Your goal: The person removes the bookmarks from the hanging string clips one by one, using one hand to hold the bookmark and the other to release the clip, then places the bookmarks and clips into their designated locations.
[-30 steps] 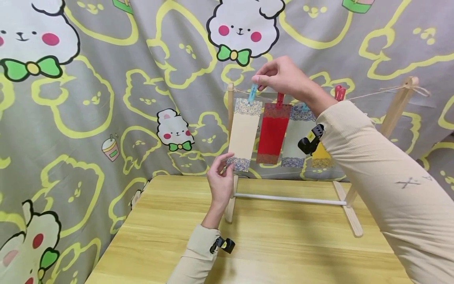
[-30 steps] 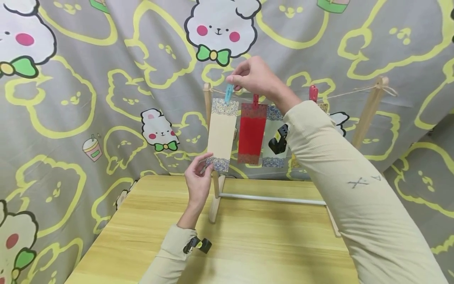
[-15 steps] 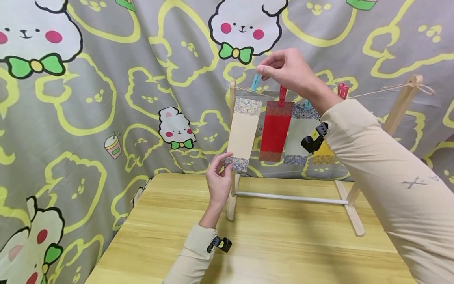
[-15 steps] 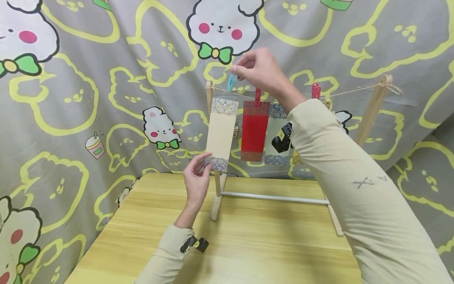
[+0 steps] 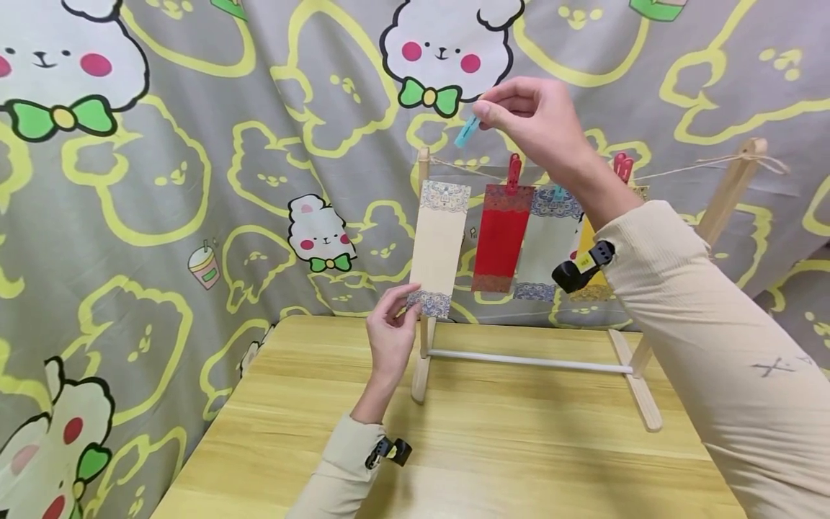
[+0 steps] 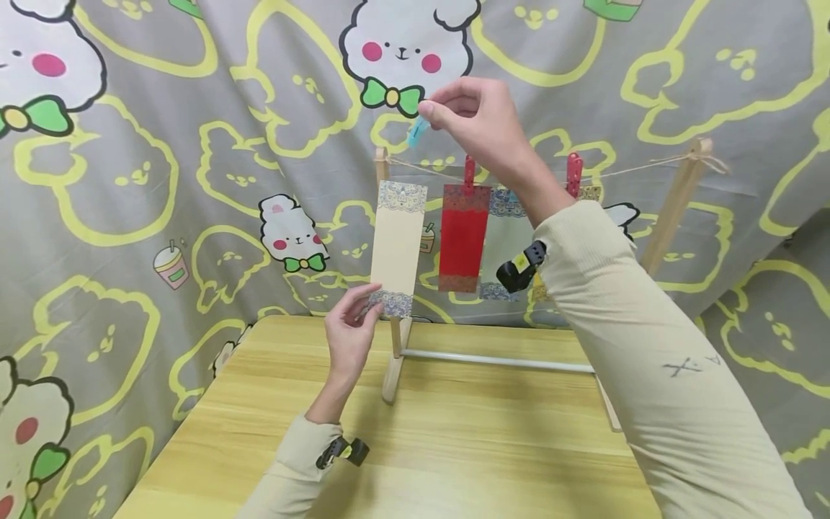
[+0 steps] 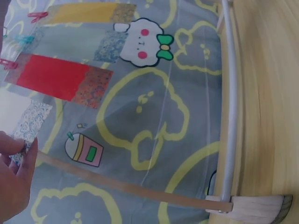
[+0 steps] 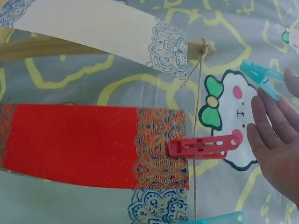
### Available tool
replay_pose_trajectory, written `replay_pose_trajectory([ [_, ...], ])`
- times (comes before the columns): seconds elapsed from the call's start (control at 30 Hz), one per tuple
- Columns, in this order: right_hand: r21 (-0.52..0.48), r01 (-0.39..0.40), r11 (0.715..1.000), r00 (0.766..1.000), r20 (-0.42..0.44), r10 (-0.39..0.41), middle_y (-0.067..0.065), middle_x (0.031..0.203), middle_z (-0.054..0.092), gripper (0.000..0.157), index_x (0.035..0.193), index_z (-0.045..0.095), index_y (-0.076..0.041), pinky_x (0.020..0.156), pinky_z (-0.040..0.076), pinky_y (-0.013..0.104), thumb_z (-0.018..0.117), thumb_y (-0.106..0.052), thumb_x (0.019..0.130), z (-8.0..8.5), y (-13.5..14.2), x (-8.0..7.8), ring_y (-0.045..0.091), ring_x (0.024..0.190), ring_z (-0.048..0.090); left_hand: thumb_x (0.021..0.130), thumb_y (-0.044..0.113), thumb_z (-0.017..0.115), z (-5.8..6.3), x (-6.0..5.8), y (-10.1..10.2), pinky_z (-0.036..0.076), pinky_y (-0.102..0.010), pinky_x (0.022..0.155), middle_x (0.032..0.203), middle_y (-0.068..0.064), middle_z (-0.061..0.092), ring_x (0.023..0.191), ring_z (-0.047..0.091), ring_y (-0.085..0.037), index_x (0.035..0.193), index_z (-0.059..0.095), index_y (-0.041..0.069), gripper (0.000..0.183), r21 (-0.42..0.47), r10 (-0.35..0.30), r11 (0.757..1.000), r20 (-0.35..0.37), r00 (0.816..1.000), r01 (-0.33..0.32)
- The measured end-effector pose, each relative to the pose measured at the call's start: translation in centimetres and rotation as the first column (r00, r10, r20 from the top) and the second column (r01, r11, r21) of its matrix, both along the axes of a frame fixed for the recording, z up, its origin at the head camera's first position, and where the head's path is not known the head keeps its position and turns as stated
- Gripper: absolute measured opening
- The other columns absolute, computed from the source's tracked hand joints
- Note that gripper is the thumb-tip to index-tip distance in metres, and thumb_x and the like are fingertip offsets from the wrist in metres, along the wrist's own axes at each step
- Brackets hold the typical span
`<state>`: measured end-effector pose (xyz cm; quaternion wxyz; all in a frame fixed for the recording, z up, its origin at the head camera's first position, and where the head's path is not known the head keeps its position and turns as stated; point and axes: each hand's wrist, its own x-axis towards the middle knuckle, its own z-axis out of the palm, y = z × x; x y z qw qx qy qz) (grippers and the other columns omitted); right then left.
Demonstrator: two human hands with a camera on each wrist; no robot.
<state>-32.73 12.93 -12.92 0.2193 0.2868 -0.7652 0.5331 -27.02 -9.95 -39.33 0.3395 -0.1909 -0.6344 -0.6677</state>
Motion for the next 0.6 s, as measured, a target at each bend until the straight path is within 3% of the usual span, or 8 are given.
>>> replay_pose_trajectory([
  [0.23, -0.049, 0.008, 0.999, 1.0, -0.017, -0.008, 0.002, 0.103, 0.076, 0.026, 0.116, 0.074, -0.006, 0.094, 0.053, 0.023, 0.076, -0.022, 0.095, -0.6, 0.5, 1.3, 0.018, 0.099, 0.071, 0.085, -0.017, 0.072, -0.1, 0.6, -0.8, 0.057, -0.018, 0.071, 0.111, -0.019, 0.071, 0.091, 0.071, -0.021, 0.114, 0.073, -0.004, 0.033, -0.031, -0.026, 0.999, -0.032, 0.999, 0.025],
  [0.37, -0.07, 0.024, 0.997, 1.0, -0.001, -0.024, 0.002, 0.105, 0.076, 0.028, 0.117, 0.074, -0.006, 0.097, 0.054, 0.025, 0.076, -0.022, 0.094, -1.0, 1.1, 1.9, 0.016, 0.099, 0.072, 0.086, -0.016, 0.072, -0.2, 0.7, -1.1, 0.056, -0.016, 0.069, 0.109, -0.021, 0.072, 0.088, 0.069, -0.013, 0.114, 0.072, -0.005, 0.03, -0.02, -0.025, 1.0, -0.037, 0.999, 0.025],
  [0.6, -0.064, 0.022, 0.998, 1.0, 0.01, -0.021, 0.002, 0.107, 0.076, 0.03, 0.119, 0.074, -0.006, 0.093, 0.056, 0.024, 0.077, -0.021, 0.094, -2.1, 2.1, 3.2, 0.015, 0.098, 0.072, 0.087, -0.015, 0.072, -0.2, 1.1, -1.6, 0.058, -0.019, 0.071, 0.11, -0.023, 0.07, 0.089, 0.069, -0.022, 0.115, 0.071, -0.005, 0.029, -0.014, -0.044, 0.999, -0.038, 0.998, 0.043],
])
